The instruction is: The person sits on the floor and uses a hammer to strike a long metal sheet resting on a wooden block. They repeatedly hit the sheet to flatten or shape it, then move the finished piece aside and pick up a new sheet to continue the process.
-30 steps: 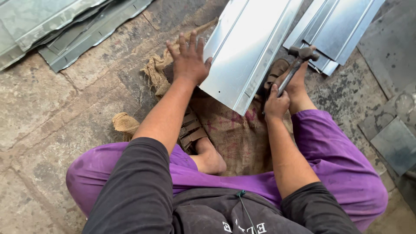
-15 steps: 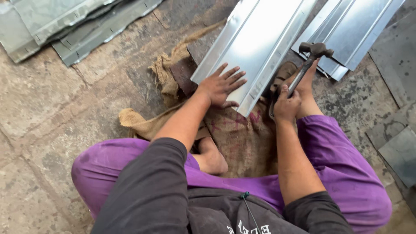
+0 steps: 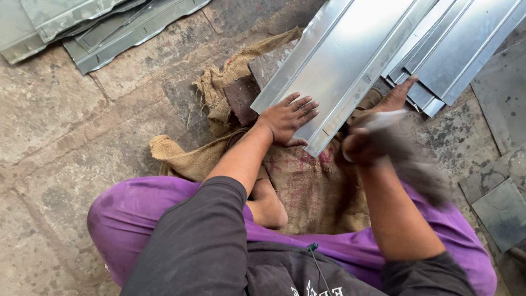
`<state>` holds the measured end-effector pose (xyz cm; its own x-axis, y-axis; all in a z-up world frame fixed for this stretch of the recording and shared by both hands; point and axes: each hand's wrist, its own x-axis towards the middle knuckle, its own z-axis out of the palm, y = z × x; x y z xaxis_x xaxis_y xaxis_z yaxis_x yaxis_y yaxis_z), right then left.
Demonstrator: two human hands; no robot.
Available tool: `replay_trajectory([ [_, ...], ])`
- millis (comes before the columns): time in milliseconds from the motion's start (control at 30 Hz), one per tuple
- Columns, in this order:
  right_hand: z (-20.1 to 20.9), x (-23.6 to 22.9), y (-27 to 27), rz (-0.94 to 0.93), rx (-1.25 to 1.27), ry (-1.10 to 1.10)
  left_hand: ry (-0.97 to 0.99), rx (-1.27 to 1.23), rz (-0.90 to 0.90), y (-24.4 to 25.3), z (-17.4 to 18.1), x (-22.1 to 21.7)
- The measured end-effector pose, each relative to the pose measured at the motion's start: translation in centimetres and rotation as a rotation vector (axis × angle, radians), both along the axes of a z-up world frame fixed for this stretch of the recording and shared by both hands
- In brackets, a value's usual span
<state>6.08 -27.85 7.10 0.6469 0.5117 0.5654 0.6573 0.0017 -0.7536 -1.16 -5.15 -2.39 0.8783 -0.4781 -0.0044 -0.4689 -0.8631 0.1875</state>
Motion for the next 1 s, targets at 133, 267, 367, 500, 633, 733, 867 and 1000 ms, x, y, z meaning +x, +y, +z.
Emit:
replay_trajectory([
  [133,-1.9,-1.2,2.0,-0.048,-0.878,0.009,-0.021,-0.103,0.014,-0.4,-0.2,-0.2],
  [267,-1.9,-0.2,3.3,-0.155,-0.843,0.038,0.024,0.002,-0.013,-0.1,0.2,0.2],
  [367,-1.4,0.1,2.0,-0.038,-0.197,-0.184,-0.114,-0.091,-0.015,-0.3,-0.3,-0.3],
  [500,-1.3,0.2,0.9,0.141,0.167,-0.024,-0.143,-0.111,-0.028,0.1,-0.9,-0.1],
  [633,-1.9,-0.3,2.1,0.029,-0.697,-0.146,0.096,-0.053,-0.075,0.1,-2.0,-0.2],
  [733,-0.9,0.1,3.1,-0.085,-0.919,-0.183,-0.09,-0.018,-0.123,-0.2,-2.4,0.1],
  [867,1.1,1.3,2.5,-0.07,-0.459,-0.093,-0.155,-0.124,-0.113,0.1,-2.8,1.1],
  [1000,0.2,0.2,0.3,0.078,0.382,0.089,-0.035,-0.11,-0.137,0.5,-3.2,2.1],
])
